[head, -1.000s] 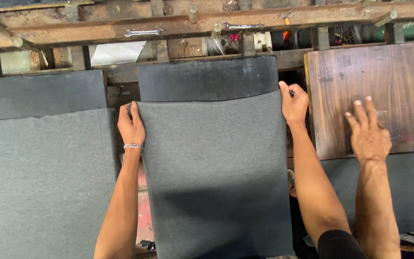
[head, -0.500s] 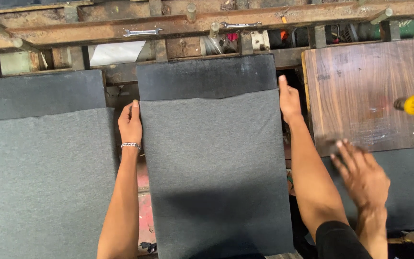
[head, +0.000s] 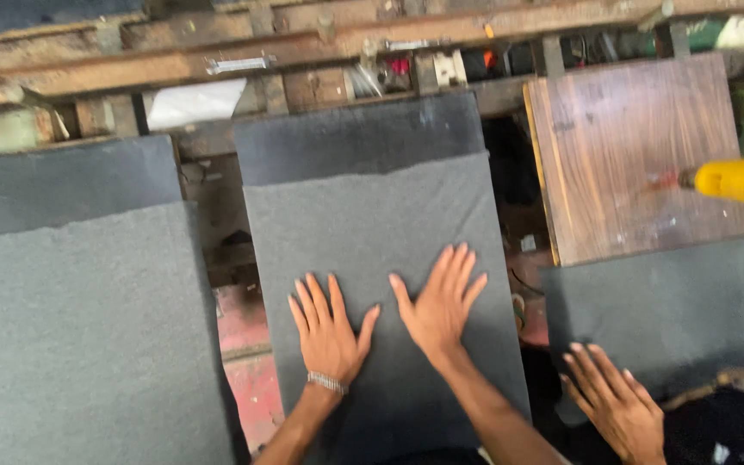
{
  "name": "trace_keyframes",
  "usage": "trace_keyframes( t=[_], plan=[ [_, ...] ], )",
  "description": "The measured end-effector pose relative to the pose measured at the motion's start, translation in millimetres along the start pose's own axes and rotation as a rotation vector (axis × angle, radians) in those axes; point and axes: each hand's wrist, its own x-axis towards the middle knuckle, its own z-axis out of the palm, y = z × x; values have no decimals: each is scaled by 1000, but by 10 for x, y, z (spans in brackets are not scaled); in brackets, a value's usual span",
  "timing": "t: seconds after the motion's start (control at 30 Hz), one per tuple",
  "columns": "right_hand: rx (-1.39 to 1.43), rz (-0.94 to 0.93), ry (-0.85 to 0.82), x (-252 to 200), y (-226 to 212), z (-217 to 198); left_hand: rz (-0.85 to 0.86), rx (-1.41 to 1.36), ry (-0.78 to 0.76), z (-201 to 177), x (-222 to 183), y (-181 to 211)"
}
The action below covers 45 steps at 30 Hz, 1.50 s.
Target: Placing fabric pieces on boards, smoothing them out, and using a heat gun to dry them.
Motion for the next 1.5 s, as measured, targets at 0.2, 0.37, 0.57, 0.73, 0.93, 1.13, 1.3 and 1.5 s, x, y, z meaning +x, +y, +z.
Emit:
trace_keyframes(
  t=[0.2,0.37,0.57,0.73,0.93,1.13,1.3,1.5],
  plan=[
    [77,9,40,483,-247,-110,-123,70,87,221,607,-73],
    [109,84,35,1055,-425,-126,-161,90,188,436,1164,-209],
    [136,115,71,1537,-483,-127,-186,102,214,713,1558,-309],
    [197,-35,130,854,-453,-472,44,-105,136,236,983,-112],
    [202,-472,134,-116,-160,100,389,-118,-59,404,205,-67],
    [168,-487,165,570,-354,176,326,-21,-46,625,761,-146],
    [177,-454,169,1103,-481,242,257,6,86,800,1253,-206],
    [266,-448,96,632,-424,-214,201,-107,-15,374,919,-100]
  ],
)
